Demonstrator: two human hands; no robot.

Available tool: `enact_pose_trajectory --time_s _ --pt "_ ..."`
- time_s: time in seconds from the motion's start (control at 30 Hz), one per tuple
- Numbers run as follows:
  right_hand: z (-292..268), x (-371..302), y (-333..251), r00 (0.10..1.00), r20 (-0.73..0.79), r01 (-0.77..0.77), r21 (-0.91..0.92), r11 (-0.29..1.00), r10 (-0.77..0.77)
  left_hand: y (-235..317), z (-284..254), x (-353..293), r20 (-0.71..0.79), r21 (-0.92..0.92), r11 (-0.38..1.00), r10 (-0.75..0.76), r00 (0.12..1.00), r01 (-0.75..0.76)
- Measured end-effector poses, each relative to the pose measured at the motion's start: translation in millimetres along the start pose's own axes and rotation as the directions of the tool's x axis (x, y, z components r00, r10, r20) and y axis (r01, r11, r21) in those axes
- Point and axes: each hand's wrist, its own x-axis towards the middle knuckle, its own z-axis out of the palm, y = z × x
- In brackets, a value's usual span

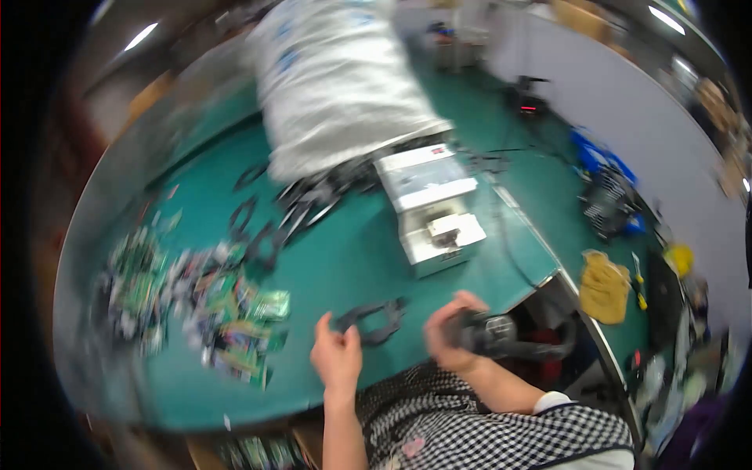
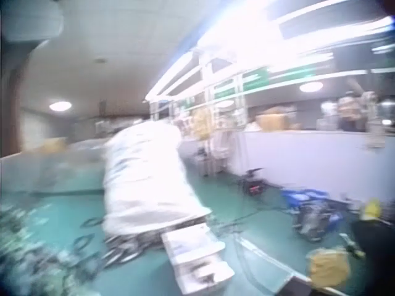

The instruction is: The person attaches plastic frames to printed circuit boards (PCBs) using an electric screwdriver.

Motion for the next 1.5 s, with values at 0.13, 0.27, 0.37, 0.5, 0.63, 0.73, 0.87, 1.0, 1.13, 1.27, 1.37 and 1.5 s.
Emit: enact_pose_trajectory --time_s 0.13,0.27,0.37,0.5,0.63,0.73,0.87,1.0,1.13,1.27,1.37,1.5 --pt "14.6 5.5 -41.2 0.787 0.399 0.568 -0.173 0.804 -0.470 -2.8 -26.3 -3.7 0.014 0.102 0.975 0.196 0.980 -0.197" --pt "23.5 1.5 -46.9 0.855 0.406 0.365 -0.032 0.930 -0.322 -38.9 -96.0 -5.7 -0.062 0.180 0.931 0.332 0.941 -0.316" --pt "22.1 9.0 -53.7 0.828 0.494 0.307 -0.005 0.952 -0.264 -68.7 -156.0 4.4 -0.081 0.501 0.826 0.343 0.936 -0.259" --pt "12.0 23.0 -64.4 0.839 0.528 0.169 -0.025 0.985 -0.131 -80.0 -190.0 13.9 0.114 0.736 0.579 0.405 0.907 -0.351" --pt "12.5 42.0 -70.2 0.825 0.563 0.054 -0.001 0.999 -0.044 -84.2 -184.0 42.5 0.392 0.656 0.550 0.339 0.855 -0.518" --pt "12.9 59.6 -65.9 0.869 0.495 -0.007 0.000 1.000 0.006 -87.3 -184.3 42.3 0.347 0.592 0.557 0.475 0.809 -0.582" --pt "31.1 96.1 -104.3 0.869 0.282 0.345 0.243 0.906 -0.407 -98.5 -187.4 39.6 0.032 0.249 0.893 0.380 0.924 -0.376" --pt "41.5 121.1 -122.3 0.837 0.131 0.509 0.174 0.843 -0.532 -75.1 -166.9 58.0 -0.316 0.071 0.896 0.437 0.843 -0.438" --pt "43.9 137.4 -105.9 0.801 0.202 0.558 0.089 0.825 -0.563 -16.6 -134.3 52.4 -0.266 0.139 0.867 0.499 0.825 -0.479" --pt "35.9 145.9 -97.4 0.838 0.374 0.426 0.009 0.904 -0.399 15.0 -91.5 36.5 0.016 0.273 0.793 0.563 0.826 -0.545" --pt "29.2 166.3 -100.9 0.560 0.760 0.422 0.082 0.903 -0.330 18.8 -77.5 29.7 0.161 0.309 0.692 0.638 0.753 -0.652" --pt "41.7 179.5 -104.1 0.604 0.792 0.281 -0.107 0.954 -0.089 27.3 -50.6 26.9 0.219 0.170 0.827 0.498 0.839 -0.535"
